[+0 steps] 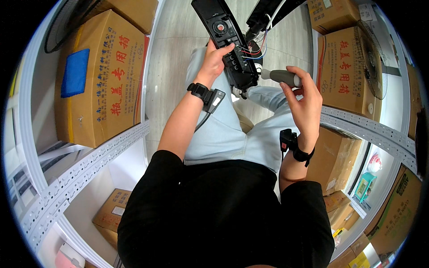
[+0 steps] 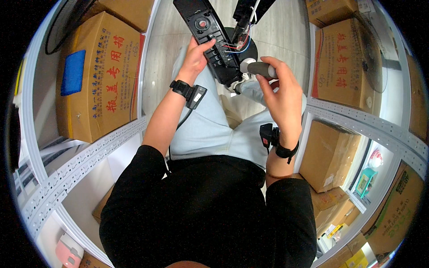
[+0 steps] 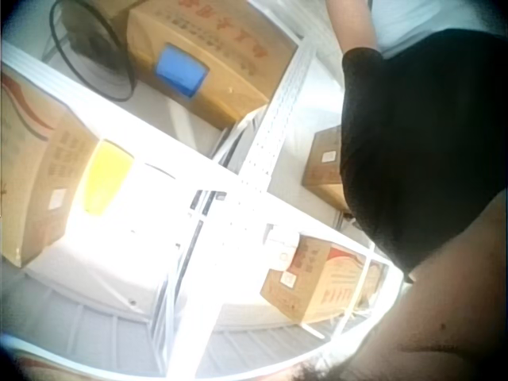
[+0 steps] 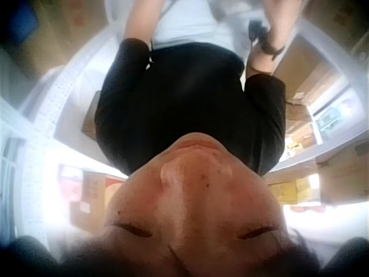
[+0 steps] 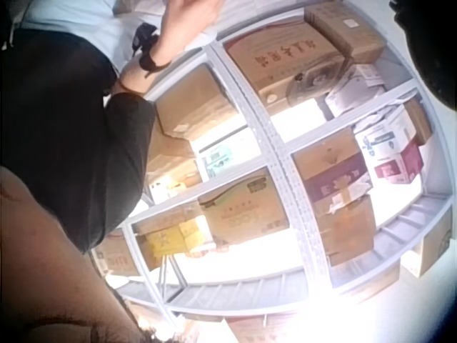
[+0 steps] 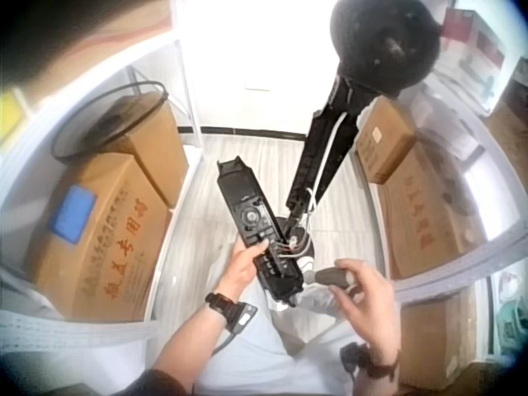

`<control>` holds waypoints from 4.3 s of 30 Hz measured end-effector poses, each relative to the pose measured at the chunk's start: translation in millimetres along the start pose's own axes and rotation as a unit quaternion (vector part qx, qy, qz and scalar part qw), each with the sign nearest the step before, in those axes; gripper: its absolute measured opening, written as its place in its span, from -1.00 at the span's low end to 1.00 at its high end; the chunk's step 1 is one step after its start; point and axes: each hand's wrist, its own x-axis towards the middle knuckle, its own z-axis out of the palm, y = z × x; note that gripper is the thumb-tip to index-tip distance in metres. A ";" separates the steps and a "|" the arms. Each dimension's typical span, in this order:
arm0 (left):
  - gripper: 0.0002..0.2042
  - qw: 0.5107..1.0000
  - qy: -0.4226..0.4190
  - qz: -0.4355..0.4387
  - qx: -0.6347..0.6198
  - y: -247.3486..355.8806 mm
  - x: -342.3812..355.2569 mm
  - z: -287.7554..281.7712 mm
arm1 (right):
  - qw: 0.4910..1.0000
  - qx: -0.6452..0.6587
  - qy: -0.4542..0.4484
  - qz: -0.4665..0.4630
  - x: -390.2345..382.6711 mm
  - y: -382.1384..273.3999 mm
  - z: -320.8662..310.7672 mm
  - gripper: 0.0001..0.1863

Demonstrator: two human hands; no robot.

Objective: The person disassembles a standing fan by removing the motor housing and control panel. They use a screwdriver to loosen screws and detach components, then reassemble the parts.

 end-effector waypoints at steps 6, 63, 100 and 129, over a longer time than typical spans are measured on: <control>-0.50 1.000 -0.008 0.006 0.013 -0.6 2.5 -4.1 | 0.996 -0.069 0.023 0.058 -3.2 1.4 1.6 -0.59; -0.44 1.000 0.001 -0.013 0.022 3.8 -0.9 0.2 | 0.983 0.090 0.145 -0.065 18.3 4.9 40.4 -0.62; -0.43 0.997 -0.022 -0.024 0.073 6.1 -3.2 0.4 | 0.994 0.064 0.081 -0.023 34.2 -11.4 40.5 -0.55; -0.42 0.998 0.053 -0.024 -0.032 16.6 -2.3 -15.5 | 0.814 0.507 0.283 0.013 57.3 72.8 7.4 -0.83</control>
